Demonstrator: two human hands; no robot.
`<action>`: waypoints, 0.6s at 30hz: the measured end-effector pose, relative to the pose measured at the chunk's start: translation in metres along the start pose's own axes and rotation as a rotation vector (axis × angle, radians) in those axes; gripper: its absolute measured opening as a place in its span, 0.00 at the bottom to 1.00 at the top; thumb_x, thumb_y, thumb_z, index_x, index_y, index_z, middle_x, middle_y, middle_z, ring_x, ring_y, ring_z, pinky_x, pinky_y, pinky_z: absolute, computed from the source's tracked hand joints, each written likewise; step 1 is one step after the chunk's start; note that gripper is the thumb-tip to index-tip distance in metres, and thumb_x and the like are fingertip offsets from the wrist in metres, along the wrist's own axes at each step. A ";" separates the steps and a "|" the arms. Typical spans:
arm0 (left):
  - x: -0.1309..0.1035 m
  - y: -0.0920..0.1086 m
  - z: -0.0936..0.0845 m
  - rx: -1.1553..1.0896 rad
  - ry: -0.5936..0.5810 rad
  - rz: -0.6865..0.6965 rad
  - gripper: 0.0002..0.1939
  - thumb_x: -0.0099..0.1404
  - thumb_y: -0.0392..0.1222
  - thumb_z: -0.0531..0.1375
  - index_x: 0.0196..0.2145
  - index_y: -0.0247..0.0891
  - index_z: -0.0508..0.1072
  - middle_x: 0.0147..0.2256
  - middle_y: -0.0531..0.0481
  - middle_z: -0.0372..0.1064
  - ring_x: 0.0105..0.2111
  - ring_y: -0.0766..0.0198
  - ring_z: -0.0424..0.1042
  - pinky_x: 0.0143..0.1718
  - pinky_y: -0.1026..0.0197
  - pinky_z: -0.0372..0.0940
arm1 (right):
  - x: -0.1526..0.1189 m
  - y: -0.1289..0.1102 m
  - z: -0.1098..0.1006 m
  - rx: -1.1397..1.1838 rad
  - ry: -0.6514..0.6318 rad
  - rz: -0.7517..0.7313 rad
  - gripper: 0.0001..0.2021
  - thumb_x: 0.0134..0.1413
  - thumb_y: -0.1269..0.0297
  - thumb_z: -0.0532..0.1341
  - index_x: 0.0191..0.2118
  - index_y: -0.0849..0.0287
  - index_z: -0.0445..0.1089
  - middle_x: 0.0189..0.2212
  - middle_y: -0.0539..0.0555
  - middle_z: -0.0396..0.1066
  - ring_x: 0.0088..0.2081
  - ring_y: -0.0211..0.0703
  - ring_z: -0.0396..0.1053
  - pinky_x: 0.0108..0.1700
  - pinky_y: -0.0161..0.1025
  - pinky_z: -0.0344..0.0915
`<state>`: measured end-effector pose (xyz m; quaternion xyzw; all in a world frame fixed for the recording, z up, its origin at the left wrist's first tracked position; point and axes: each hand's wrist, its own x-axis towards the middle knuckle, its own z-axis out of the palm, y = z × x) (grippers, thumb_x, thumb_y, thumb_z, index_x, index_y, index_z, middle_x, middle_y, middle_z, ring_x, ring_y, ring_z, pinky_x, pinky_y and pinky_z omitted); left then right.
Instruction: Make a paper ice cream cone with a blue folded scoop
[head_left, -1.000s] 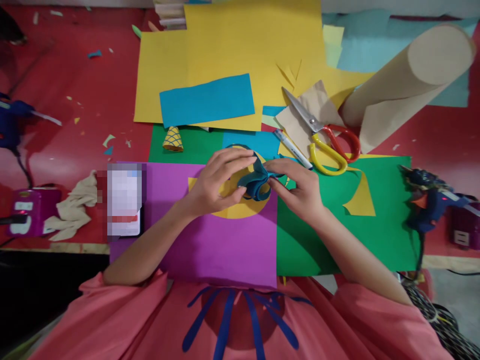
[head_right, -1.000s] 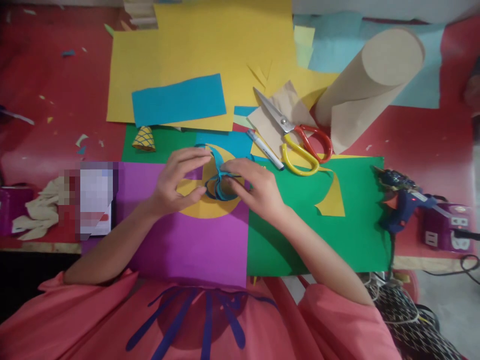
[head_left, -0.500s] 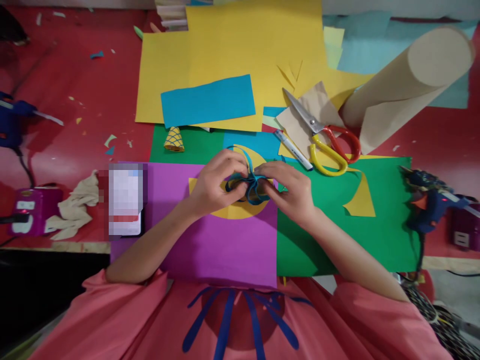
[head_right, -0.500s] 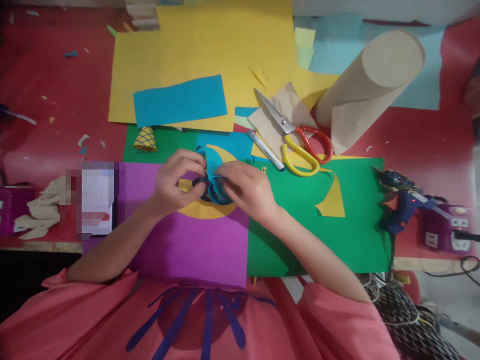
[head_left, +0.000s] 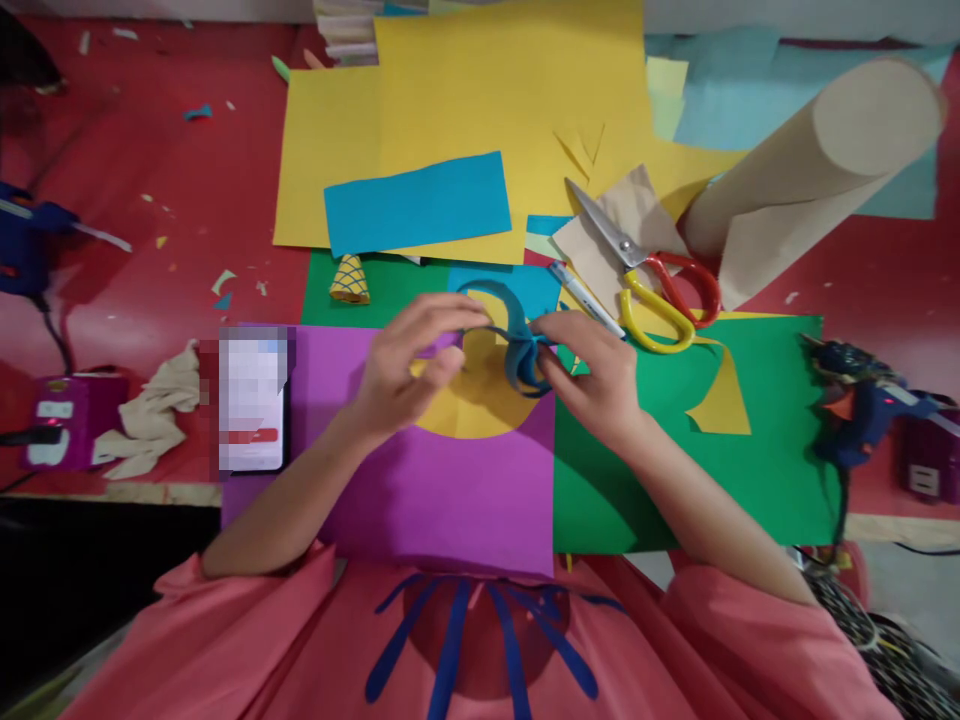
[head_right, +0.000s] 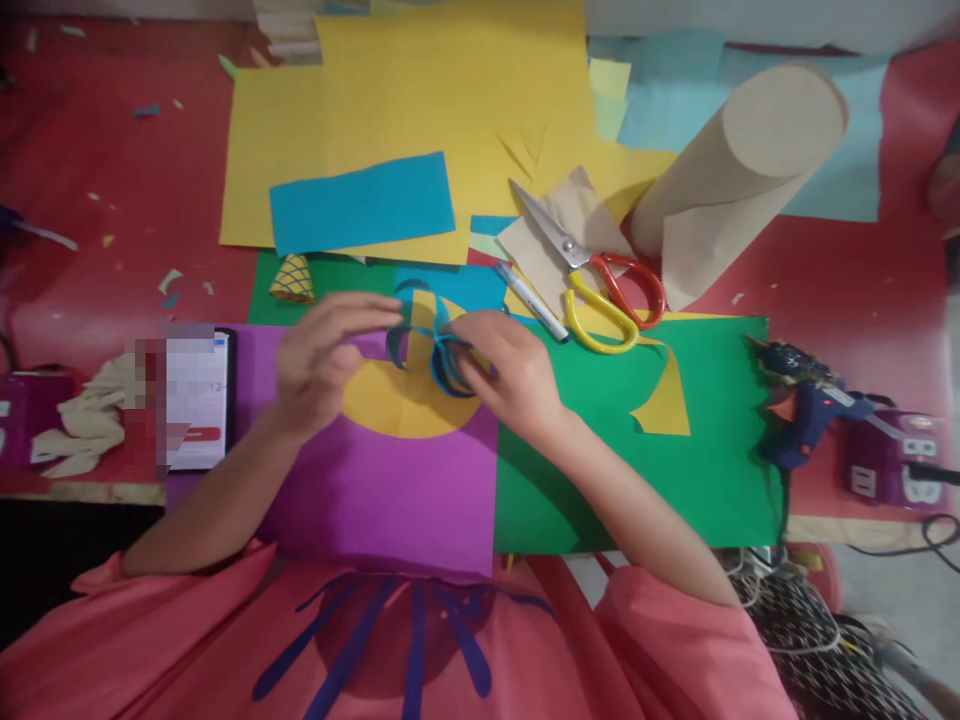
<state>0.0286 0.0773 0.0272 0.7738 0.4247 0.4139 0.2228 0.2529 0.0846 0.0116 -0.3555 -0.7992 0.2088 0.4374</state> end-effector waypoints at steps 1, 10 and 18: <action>0.001 -0.008 -0.011 0.052 0.048 -0.027 0.16 0.72 0.47 0.48 0.47 0.45 0.74 0.47 0.51 0.74 0.51 0.61 0.71 0.52 0.54 0.67 | 0.002 0.002 -0.003 0.002 0.014 0.002 0.11 0.58 0.74 0.56 0.44 0.55 0.71 0.38 0.55 0.77 0.42 0.45 0.75 0.44 0.43 0.72; -0.007 -0.067 -0.071 0.654 -0.201 -0.528 0.36 0.56 0.33 0.66 0.61 0.48 0.64 0.61 0.44 0.61 0.59 0.44 0.64 0.58 0.41 0.62 | 0.028 0.026 -0.003 0.232 0.135 0.241 0.07 0.62 0.61 0.58 0.39 0.53 0.73 0.36 0.51 0.75 0.41 0.44 0.74 0.45 0.46 0.73; -0.007 -0.072 -0.056 0.544 -0.018 -0.477 0.17 0.57 0.37 0.67 0.45 0.45 0.78 0.46 0.50 0.75 0.43 0.58 0.75 0.44 0.57 0.70 | 0.032 0.075 0.017 0.660 0.057 0.673 0.14 0.58 0.47 0.59 0.41 0.51 0.69 0.33 0.48 0.73 0.37 0.42 0.74 0.38 0.44 0.73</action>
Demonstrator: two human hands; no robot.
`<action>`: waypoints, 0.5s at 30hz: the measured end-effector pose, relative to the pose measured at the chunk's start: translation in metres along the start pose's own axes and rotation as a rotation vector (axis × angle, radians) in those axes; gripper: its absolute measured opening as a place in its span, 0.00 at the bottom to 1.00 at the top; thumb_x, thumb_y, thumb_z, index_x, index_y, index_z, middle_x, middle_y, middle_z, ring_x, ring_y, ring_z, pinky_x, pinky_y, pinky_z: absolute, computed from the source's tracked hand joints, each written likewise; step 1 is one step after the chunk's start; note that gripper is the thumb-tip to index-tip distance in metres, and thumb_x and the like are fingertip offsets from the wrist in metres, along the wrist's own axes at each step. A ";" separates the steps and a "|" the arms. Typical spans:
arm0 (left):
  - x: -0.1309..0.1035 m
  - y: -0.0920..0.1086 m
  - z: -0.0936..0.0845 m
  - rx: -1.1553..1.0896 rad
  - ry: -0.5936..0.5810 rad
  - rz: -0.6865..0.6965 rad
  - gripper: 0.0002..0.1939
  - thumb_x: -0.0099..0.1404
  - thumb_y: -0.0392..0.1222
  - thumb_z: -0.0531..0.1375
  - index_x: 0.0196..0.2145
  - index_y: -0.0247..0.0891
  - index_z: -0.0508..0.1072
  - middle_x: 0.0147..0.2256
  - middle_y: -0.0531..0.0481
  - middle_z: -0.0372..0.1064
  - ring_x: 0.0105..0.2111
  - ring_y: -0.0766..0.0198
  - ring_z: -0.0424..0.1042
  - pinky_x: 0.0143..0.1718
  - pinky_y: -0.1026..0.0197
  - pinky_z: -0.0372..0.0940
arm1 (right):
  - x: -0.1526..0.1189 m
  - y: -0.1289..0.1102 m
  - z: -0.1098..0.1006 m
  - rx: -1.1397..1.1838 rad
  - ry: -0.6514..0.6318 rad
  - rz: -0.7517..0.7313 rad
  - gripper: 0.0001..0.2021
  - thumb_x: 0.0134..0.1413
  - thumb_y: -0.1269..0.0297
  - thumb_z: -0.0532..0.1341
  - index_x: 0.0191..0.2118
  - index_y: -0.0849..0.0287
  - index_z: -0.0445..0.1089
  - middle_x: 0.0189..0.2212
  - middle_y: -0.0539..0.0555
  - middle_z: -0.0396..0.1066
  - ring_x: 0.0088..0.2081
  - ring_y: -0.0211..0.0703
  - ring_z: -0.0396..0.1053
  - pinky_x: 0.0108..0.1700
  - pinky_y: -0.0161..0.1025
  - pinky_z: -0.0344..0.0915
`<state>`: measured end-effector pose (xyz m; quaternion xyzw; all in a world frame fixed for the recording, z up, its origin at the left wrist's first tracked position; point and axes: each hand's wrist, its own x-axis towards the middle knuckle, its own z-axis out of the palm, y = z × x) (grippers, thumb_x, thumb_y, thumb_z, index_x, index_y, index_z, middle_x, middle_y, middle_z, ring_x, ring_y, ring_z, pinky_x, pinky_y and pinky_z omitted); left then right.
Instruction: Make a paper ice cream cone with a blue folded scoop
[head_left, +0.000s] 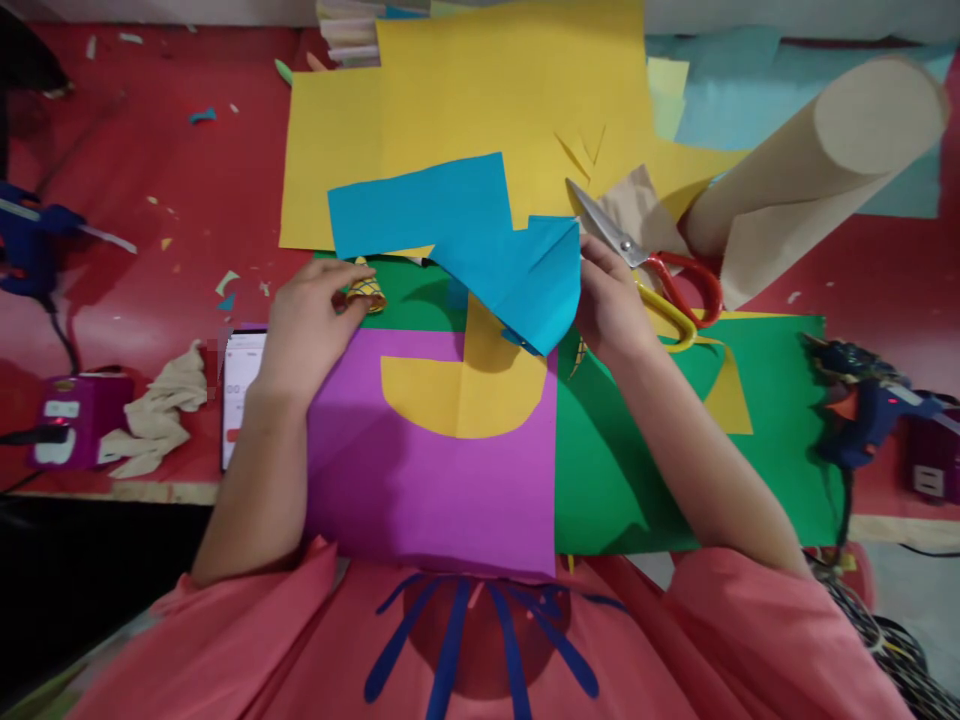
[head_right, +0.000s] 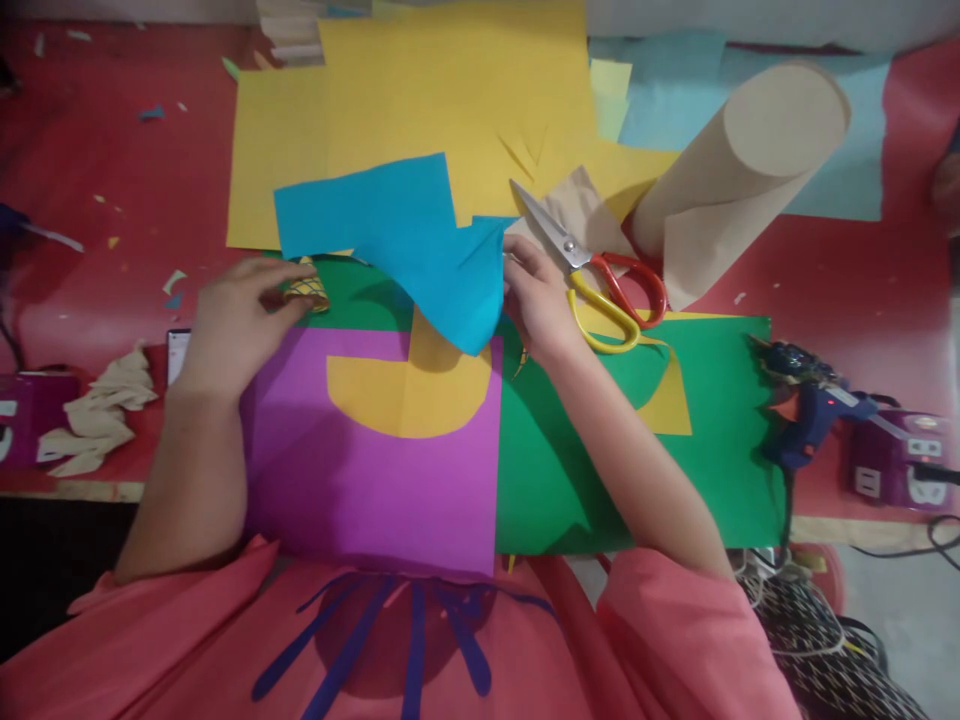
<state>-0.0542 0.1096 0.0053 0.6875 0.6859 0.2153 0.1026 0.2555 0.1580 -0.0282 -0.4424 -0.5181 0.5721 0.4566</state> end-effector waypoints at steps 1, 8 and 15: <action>0.000 0.002 0.000 -0.048 0.013 -0.007 0.16 0.57 0.38 0.68 0.44 0.45 0.79 0.46 0.51 0.75 0.41 0.60 0.75 0.42 0.59 0.70 | 0.004 0.004 -0.002 0.021 -0.001 0.039 0.12 0.58 0.49 0.60 0.41 0.51 0.69 0.33 0.48 0.73 0.37 0.42 0.74 0.38 0.44 0.73; -0.013 0.038 -0.015 -0.454 -0.085 -0.159 0.11 0.57 0.39 0.66 0.40 0.42 0.78 0.44 0.51 0.77 0.29 0.70 0.73 0.33 0.64 0.69 | -0.017 -0.016 -0.013 -0.098 0.333 -0.227 0.15 0.58 0.67 0.55 0.51 0.52 0.65 0.55 0.52 0.68 0.59 0.43 0.65 0.62 0.48 0.62; -0.024 0.088 -0.003 -0.950 -0.543 -0.151 0.13 0.56 0.47 0.68 0.36 0.38 0.76 0.32 0.49 0.76 0.28 0.67 0.73 0.28 0.65 0.70 | -0.084 -0.049 0.025 -0.577 -0.139 -0.553 0.15 0.61 0.65 0.59 0.53 0.55 0.65 0.51 0.60 0.71 0.56 0.50 0.67 0.56 0.50 0.66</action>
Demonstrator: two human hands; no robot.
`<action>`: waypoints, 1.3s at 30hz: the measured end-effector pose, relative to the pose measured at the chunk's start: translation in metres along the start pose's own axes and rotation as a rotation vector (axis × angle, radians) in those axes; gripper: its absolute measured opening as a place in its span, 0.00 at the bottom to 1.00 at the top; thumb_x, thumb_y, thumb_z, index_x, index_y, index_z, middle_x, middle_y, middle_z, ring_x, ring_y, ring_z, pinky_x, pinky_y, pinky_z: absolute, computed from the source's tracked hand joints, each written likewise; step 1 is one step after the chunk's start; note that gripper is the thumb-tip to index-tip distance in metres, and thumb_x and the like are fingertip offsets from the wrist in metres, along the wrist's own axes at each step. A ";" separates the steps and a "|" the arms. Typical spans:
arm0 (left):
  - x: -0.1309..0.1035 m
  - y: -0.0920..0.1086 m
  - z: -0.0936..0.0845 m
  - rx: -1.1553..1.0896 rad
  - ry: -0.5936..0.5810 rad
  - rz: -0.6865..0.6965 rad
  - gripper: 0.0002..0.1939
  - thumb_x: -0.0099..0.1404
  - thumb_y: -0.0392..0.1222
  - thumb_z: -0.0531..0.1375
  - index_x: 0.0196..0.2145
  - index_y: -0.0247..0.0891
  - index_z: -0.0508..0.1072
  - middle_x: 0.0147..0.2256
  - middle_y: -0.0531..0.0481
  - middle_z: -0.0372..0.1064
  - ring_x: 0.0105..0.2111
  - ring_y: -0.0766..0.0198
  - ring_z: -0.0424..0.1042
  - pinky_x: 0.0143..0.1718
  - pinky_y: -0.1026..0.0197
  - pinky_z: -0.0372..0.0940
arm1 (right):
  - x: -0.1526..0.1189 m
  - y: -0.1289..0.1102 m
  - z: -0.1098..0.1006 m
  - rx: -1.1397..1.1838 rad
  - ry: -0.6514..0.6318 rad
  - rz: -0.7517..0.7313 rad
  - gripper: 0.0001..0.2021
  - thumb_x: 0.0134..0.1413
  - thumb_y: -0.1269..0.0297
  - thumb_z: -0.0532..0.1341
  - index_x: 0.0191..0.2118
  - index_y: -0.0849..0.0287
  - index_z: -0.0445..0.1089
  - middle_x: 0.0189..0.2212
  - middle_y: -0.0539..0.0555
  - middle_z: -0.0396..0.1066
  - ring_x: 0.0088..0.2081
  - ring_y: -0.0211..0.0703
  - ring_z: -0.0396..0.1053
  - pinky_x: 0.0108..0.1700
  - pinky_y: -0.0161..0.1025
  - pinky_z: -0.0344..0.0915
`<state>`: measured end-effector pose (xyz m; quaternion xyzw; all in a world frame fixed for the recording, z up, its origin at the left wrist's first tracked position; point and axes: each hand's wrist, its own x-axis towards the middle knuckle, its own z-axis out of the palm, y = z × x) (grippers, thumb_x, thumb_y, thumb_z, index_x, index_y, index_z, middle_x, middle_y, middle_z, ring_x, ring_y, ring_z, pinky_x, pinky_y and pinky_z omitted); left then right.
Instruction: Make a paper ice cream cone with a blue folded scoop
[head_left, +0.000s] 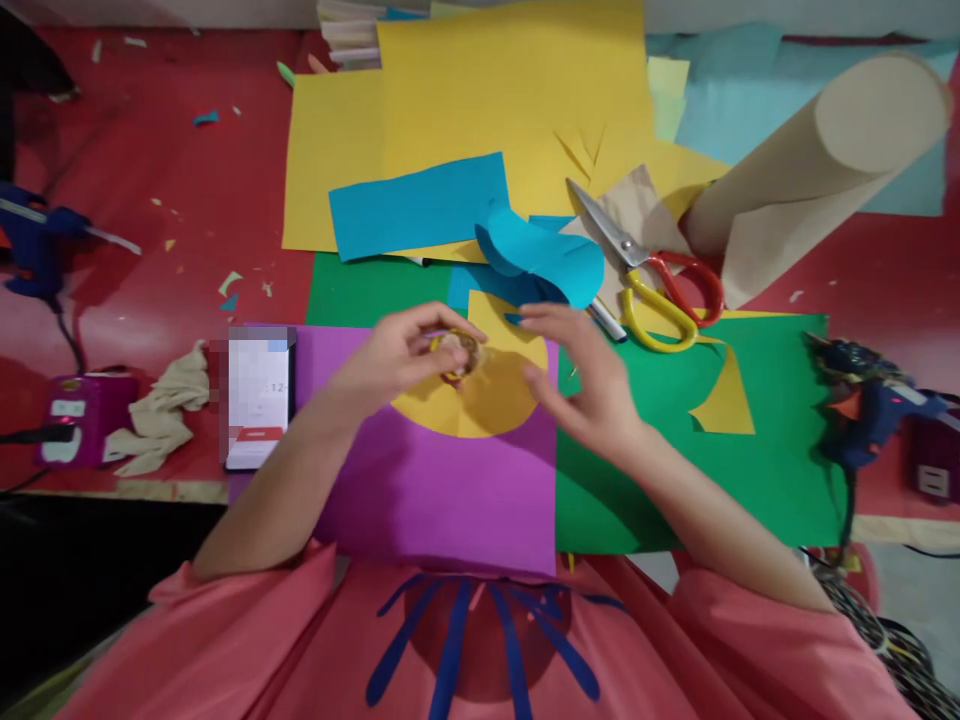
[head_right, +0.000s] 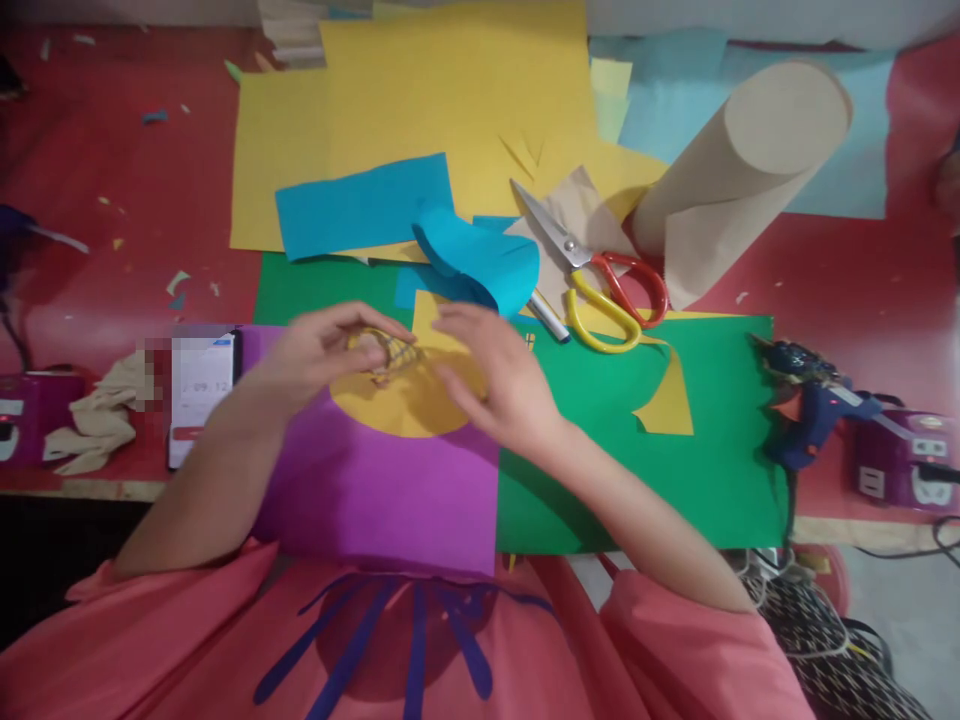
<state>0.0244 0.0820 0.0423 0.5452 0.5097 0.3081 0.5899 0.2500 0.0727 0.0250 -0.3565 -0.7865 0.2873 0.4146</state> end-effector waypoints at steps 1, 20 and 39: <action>0.003 -0.003 0.008 -0.075 -0.071 -0.024 0.14 0.55 0.49 0.68 0.35 0.38 0.75 0.30 0.50 0.75 0.28 0.67 0.73 0.27 0.65 0.70 | -0.004 -0.001 0.006 -0.014 -0.077 -0.015 0.18 0.60 0.62 0.60 0.55 0.57 0.63 0.52 0.62 0.70 0.56 0.52 0.67 0.56 0.51 0.67; 0.024 -0.035 0.034 -0.054 0.115 0.028 0.10 0.57 0.48 0.66 0.28 0.37 0.76 0.28 0.50 0.75 0.27 0.65 0.75 0.28 0.64 0.71 | -0.025 0.023 0.025 0.151 -0.057 0.225 0.15 0.61 0.60 0.61 0.52 0.52 0.69 0.46 0.55 0.76 0.46 0.47 0.74 0.48 0.46 0.71; 0.006 -0.033 0.033 0.522 0.287 0.526 0.05 0.62 0.44 0.64 0.36 0.42 0.78 0.38 0.50 0.78 0.44 0.62 0.75 0.39 0.60 0.72 | -0.020 0.022 0.029 0.705 0.054 0.667 0.18 0.48 0.53 0.69 0.43 0.54 0.69 0.34 0.51 0.74 0.35 0.38 0.73 0.38 0.38 0.74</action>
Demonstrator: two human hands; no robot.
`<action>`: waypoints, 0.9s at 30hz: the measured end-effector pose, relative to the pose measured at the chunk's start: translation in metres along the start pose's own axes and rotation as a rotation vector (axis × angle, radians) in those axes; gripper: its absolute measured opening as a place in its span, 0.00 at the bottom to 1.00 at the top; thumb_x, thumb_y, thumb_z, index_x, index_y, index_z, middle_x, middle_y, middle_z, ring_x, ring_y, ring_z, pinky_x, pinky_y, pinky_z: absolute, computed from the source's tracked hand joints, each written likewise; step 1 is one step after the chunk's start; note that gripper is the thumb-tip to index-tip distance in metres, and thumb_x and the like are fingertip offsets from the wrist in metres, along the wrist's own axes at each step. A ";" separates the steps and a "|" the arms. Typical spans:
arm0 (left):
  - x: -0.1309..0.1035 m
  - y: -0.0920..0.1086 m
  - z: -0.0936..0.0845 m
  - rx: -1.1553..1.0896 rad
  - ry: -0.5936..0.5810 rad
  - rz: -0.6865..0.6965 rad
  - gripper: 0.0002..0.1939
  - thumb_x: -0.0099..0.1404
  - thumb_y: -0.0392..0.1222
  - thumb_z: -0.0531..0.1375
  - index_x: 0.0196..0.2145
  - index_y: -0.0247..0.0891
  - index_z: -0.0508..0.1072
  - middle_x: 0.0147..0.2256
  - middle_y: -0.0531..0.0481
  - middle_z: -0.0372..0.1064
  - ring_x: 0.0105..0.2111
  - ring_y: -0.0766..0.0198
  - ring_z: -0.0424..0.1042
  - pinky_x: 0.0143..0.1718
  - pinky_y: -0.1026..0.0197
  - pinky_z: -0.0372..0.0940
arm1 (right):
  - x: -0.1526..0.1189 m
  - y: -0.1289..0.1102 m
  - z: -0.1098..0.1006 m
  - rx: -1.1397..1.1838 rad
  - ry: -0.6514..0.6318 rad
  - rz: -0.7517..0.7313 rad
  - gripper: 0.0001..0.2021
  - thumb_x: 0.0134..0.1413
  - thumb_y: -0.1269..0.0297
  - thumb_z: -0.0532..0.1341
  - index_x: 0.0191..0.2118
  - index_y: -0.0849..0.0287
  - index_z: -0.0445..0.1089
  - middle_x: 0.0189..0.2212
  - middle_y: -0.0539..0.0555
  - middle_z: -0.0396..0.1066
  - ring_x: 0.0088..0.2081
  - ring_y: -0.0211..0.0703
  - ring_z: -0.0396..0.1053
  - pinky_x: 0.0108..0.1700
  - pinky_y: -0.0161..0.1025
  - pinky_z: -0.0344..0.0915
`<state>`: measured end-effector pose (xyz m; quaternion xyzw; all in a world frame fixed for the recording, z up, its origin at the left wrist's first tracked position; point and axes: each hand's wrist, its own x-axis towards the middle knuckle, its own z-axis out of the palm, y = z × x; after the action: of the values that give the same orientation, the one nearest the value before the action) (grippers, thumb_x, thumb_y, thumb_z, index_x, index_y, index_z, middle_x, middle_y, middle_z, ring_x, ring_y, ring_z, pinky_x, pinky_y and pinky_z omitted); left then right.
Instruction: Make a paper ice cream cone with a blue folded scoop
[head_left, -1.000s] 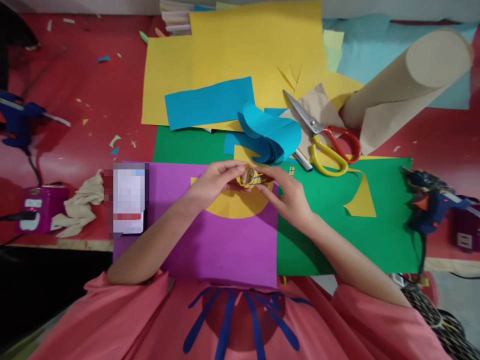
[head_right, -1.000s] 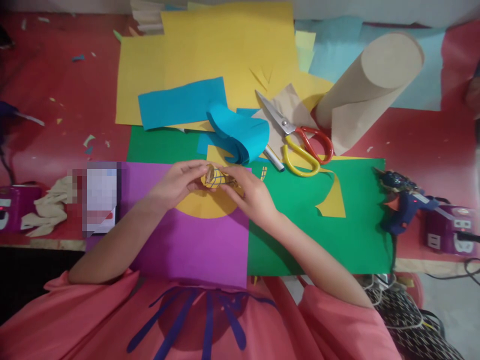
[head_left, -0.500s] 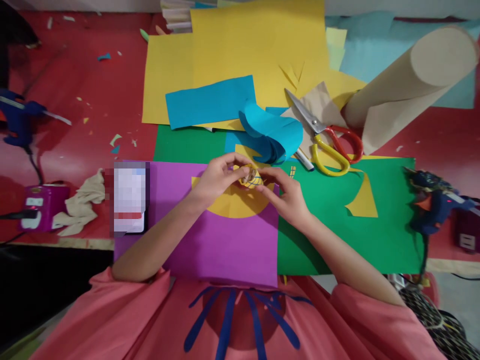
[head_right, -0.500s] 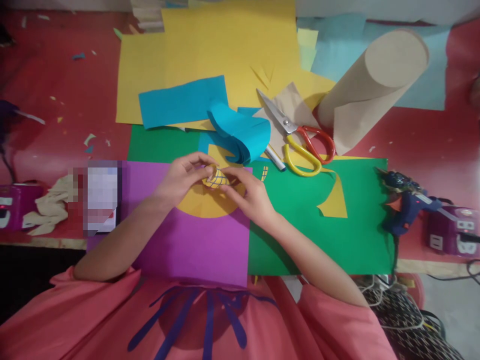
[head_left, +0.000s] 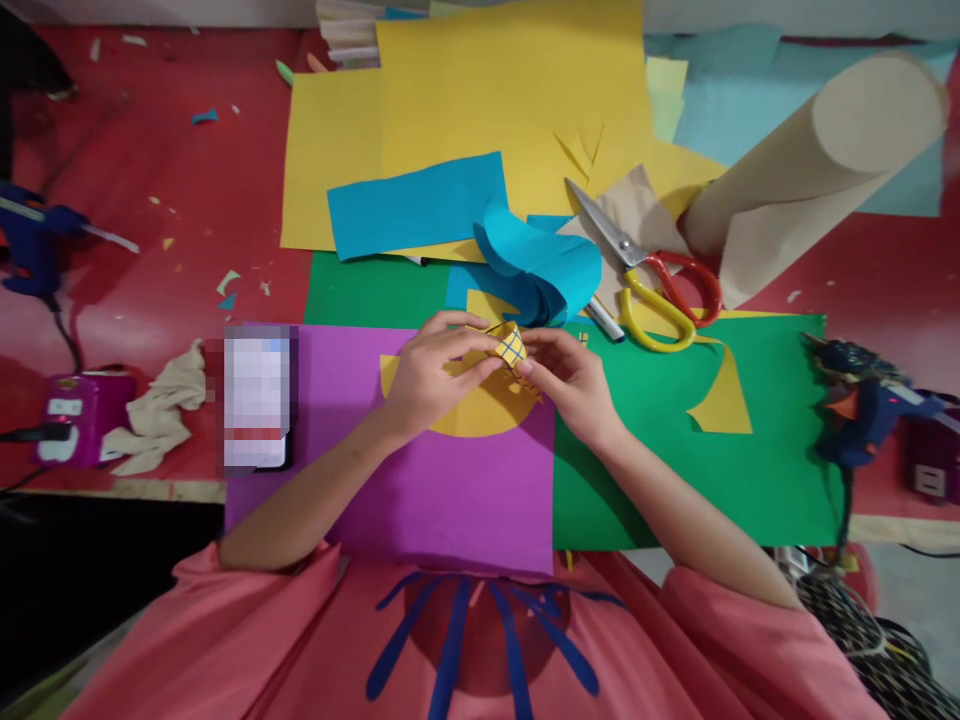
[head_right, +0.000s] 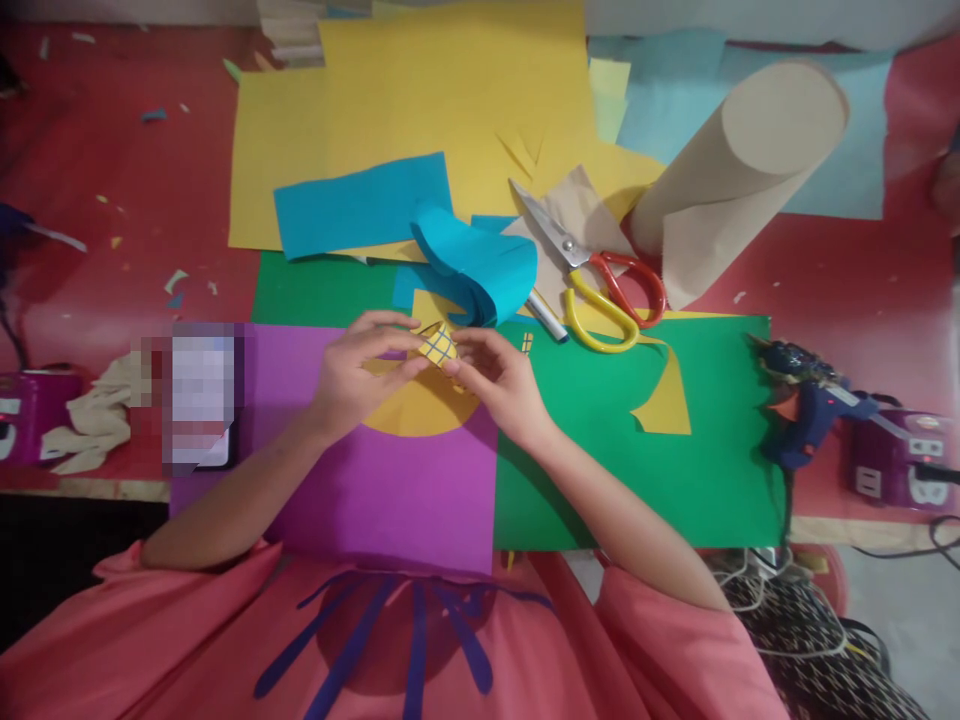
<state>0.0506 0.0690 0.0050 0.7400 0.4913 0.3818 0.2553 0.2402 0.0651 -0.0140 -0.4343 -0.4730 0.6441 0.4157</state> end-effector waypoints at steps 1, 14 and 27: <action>0.002 0.000 -0.002 -0.020 -0.016 -0.033 0.05 0.62 0.43 0.64 0.35 0.42 0.78 0.38 0.50 0.78 0.44 0.62 0.75 0.40 0.60 0.72 | 0.001 0.001 -0.001 0.002 -0.007 0.011 0.19 0.48 0.52 0.69 0.43 0.54 0.69 0.34 0.51 0.74 0.35 0.39 0.73 0.38 0.38 0.74; 0.006 0.007 -0.006 0.026 -0.086 0.054 0.06 0.65 0.40 0.59 0.34 0.43 0.77 0.37 0.52 0.79 0.44 0.62 0.76 0.57 0.51 0.64 | 0.000 0.002 0.004 0.068 -0.119 0.128 0.21 0.41 0.51 0.72 0.40 0.54 0.72 0.28 0.49 0.74 0.31 0.42 0.73 0.37 0.42 0.74; 0.005 -0.004 -0.024 -0.128 0.165 -0.318 0.13 0.64 0.52 0.61 0.29 0.42 0.77 0.29 0.53 0.77 0.32 0.64 0.76 0.37 0.61 0.72 | -0.002 0.002 0.000 0.078 -0.076 0.015 0.20 0.46 0.55 0.70 0.46 0.51 0.70 0.43 0.52 0.76 0.44 0.46 0.75 0.47 0.45 0.74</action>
<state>0.0303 0.0753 0.0174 0.6015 0.5961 0.4265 0.3178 0.2401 0.0630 -0.0155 -0.3964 -0.4598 0.6812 0.4091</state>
